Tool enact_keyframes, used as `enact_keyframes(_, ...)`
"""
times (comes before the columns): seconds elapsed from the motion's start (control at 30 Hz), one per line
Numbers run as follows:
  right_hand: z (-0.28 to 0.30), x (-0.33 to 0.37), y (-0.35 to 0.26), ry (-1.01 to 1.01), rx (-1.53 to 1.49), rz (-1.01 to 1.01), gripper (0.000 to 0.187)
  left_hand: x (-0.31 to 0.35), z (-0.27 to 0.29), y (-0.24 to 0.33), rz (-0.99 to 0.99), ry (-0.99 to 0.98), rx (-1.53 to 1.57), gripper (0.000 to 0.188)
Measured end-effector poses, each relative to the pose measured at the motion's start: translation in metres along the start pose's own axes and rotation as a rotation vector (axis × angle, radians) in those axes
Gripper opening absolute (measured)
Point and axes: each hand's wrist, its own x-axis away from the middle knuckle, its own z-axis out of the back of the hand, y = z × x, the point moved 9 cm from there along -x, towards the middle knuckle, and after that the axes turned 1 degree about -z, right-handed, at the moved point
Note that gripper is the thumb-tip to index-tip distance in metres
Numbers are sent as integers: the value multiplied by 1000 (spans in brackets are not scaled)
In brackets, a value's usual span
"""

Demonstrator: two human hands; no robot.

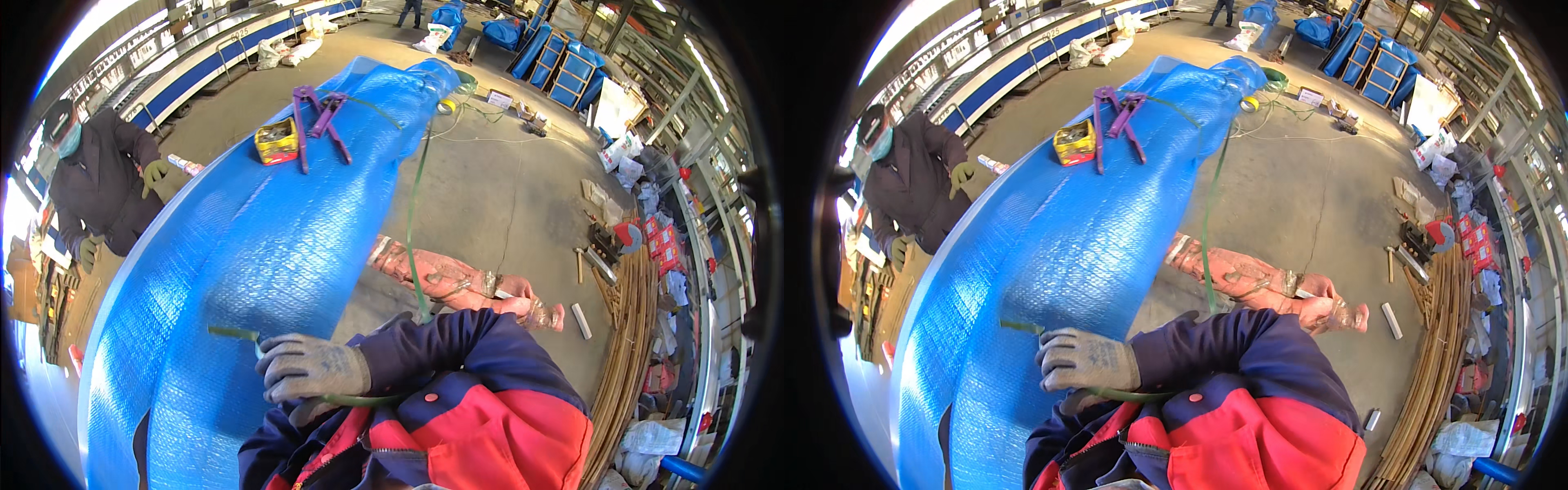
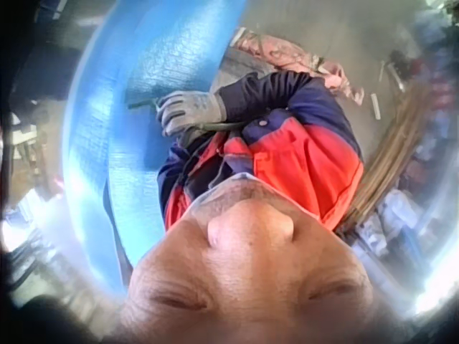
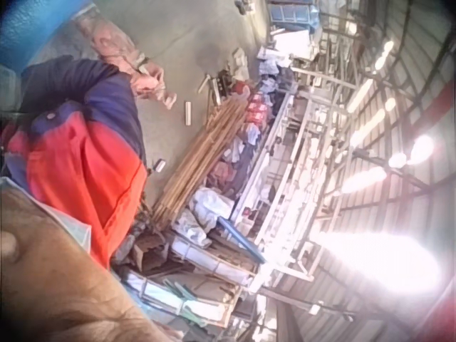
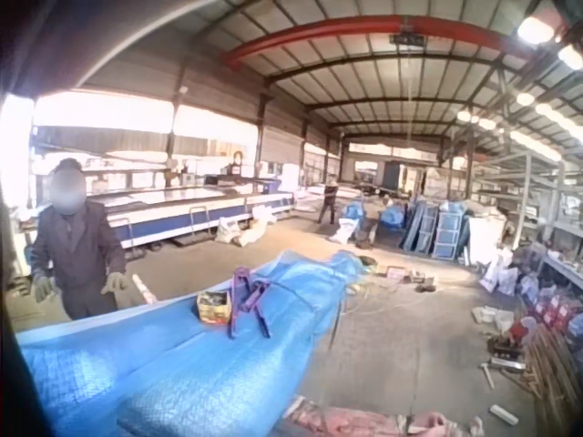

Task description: The person secures a large blue-wrapped cylindrical object using green straps and a purple ratchet tensioner. They loop the strap around the object, thread it through the ratchet, and tighten it with assistance from a coworker. The process is repeated at multiple points along the object.

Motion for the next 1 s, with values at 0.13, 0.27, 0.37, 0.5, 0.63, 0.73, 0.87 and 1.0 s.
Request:
enact_keyframes(0.13,54,54,-51,67,88,63,46,26,-9,-49,-29,159,-135,33)
enact_keyframes(0.27,100,93,-95,77,197,-35,39,15,-73,-72,-59,135,-306,30)
enact_keyframes(0.37,103,110,-143,12,73,97,41,-16,-147,-77,-94,15,-437,29)
enact_keyframes(0.5,127,116,-170,209,93,142,36,-69,-255,-74,-163,-178,-624,26)
enact_keyframes(0.63,182,160,-149,22,542,-237,42,-115,-335,-78,-212,-339,-735,25)
enact_keyframes(0.73,311,290,-93,449,477,-1008,73,-138,-358,-81,-168,-463,-740,24)
enact_keyframes(0.87,338,447,-6,773,368,-1490,68,-142,-378,-113,69,-691,-518,23)
enact_keyframes(1.0,245,481,119,909,-585,-1486,44,-171,-394,-144,323,-593,-70,36)
